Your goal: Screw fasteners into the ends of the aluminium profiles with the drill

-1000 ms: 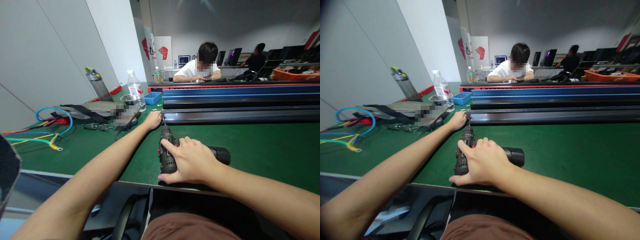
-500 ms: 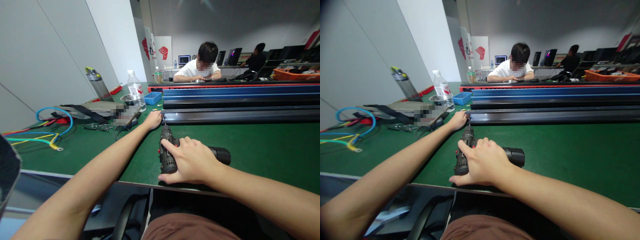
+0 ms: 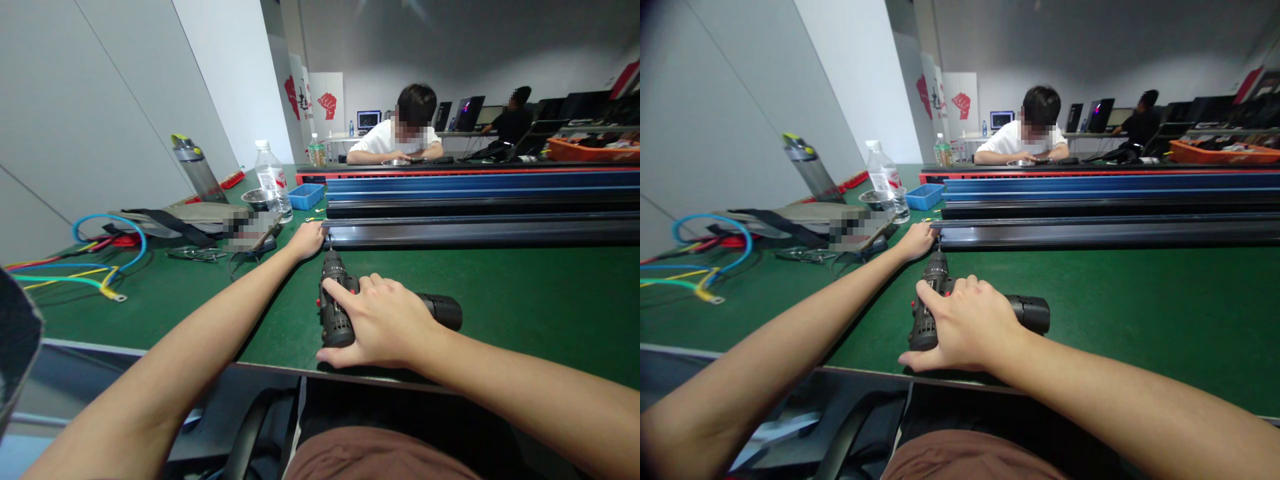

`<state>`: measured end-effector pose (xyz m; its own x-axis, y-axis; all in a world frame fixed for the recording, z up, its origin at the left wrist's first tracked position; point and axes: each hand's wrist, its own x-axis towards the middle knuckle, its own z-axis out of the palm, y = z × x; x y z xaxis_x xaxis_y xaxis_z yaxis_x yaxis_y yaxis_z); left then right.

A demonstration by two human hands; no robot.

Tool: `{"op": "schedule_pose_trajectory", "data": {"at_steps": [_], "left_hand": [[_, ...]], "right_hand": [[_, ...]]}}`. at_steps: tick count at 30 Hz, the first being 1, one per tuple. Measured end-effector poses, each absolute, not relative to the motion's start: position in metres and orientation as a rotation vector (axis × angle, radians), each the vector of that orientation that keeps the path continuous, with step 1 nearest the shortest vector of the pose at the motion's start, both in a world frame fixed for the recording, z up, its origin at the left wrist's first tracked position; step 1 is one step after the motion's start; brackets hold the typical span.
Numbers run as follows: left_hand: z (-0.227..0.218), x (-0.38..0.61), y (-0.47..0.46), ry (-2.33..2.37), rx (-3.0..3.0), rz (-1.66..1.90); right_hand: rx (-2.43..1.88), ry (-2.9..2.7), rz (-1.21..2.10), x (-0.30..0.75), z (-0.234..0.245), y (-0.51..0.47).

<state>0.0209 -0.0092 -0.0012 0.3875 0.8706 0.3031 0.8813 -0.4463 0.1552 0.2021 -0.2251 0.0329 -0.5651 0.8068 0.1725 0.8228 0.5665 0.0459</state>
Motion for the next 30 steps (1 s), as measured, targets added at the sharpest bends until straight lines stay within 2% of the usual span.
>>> {"op": "schedule_pose_trajectory", "data": {"at_steps": [30], "left_hand": [[-0.0020, 0.0214, -0.0090, -1.643, -2.557, -0.479]], "right_hand": [[-1.294, -2.590, -0.285, 0.2040, 0.0261, -0.2236]]}}
